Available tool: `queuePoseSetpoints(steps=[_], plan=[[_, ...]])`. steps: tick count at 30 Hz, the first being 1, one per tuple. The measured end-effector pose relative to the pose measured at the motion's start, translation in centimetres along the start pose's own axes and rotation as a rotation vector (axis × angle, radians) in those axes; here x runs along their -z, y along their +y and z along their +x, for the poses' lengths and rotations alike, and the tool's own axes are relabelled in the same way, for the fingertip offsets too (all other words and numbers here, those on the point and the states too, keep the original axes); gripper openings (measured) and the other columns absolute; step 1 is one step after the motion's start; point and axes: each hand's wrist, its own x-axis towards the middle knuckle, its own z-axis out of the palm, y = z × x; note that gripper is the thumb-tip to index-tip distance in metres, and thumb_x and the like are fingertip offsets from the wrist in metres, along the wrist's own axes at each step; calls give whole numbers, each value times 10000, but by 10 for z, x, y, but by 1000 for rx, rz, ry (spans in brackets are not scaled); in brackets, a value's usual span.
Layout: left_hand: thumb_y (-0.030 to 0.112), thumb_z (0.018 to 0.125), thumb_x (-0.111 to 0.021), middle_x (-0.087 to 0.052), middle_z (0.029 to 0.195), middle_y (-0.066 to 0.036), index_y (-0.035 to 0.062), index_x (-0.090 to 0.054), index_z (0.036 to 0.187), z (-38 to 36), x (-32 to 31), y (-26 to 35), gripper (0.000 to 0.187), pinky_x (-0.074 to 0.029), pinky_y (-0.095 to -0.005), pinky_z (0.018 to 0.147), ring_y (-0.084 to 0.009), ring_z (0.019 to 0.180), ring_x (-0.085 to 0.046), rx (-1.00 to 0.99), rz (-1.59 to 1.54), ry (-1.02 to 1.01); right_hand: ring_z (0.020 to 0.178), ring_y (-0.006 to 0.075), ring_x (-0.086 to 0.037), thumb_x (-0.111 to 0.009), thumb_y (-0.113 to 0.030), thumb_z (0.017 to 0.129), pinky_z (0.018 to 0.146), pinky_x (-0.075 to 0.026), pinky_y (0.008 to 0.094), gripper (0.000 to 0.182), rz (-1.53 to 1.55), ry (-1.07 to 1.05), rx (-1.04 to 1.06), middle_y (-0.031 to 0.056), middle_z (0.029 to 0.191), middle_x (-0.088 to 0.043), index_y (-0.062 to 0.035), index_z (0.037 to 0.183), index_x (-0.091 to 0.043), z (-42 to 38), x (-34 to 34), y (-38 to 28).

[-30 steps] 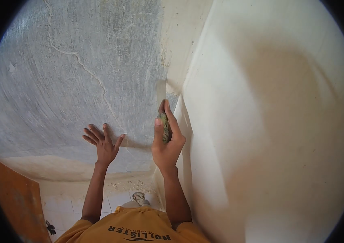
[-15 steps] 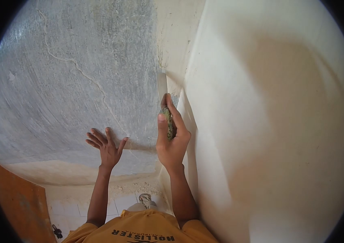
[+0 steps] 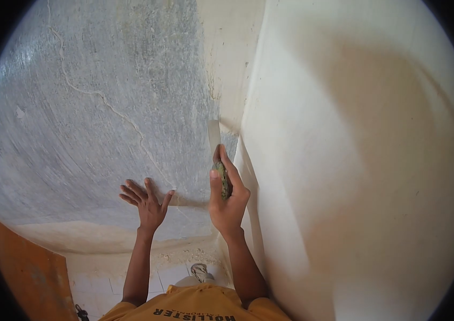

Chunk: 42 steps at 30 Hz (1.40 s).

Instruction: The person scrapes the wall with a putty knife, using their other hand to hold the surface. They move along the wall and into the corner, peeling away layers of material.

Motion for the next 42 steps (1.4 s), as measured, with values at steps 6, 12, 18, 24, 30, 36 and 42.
queuePoseSetpoints(steps=[6, 12, 18, 24, 30, 36, 42], plan=[[592, 950, -653, 298, 1595, -363, 117, 66, 1652, -2, -1, 0, 1112, 221, -756, 1056, -558, 1434, 356, 9, -8, -18, 1293, 241, -604, -587, -122, 1042, 1090, -446, 335, 443, 66, -34, -131, 203, 1407, -627, 66, 1439, -530, 10, 8, -11], [585, 964, -636, 303, 1594, -360, 119, 71, 1652, -2, -2, 1, 1091, 234, -747, 1055, -552, 1434, 361, 9, -32, -12, 1278, 225, -611, -580, -127, 1047, 1074, -453, 327, 441, 51, -23, -96, 207, 1413, -621, 60, 1443, -530, 7, 5, -8], [597, 961, -631, 296, 1602, -351, 142, 71, 1654, -7, 3, 3, 1087, 232, -746, 1059, -541, 1440, 360, 34, -31, -35, 1239, 211, -631, -591, -129, 1041, 1051, -462, 317, 447, 49, -18, -72, 214, 1398, -631, 57, 1443, -533, 3, 5, -1], [603, 945, -651, 299, 1612, -329, 167, 43, 1661, -5, -6, 5, 1088, 244, -737, 1063, -538, 1440, 363, 40, -66, -11, 1118, 132, -651, -609, -117, 1029, 948, -501, 276, 448, 15, -18, 21, 204, 1349, -668, 43, 1442, -544, 28, 9, -12], [596, 961, -632, 296, 1589, -375, 118, 91, 1648, -2, 1, 3, 1106, 219, -757, 1056, -557, 1437, 352, 28, -15, -31, 1008, 94, -649, -622, -111, 1023, 866, -516, 255, 444, -13, 11, 27, 215, 1321, -681, 22, 1442, -557, 15, 1, -10], [604, 942, -656, 288, 1616, -330, 146, 25, 1660, -5, -3, 4, 1090, 236, -744, 1064, -536, 1441, 363, 44, -49, -4, 1108, 140, -660, -616, -110, 1025, 939, -510, 282, 444, 20, -21, -73, 209, 1335, -675, 34, 1440, -553, 23, 5, -22], [604, 946, -649, 287, 1607, -348, 125, 41, 1655, -4, -3, 2, 1099, 229, -753, 1057, -550, 1440, 352, 37, -43, -6, 910, 74, -611, -616, -116, 1029, 794, -506, 232, 437, -61, 14, 76, 191, 1303, -695, 19, 1441, -560, 11, 2, -2]])
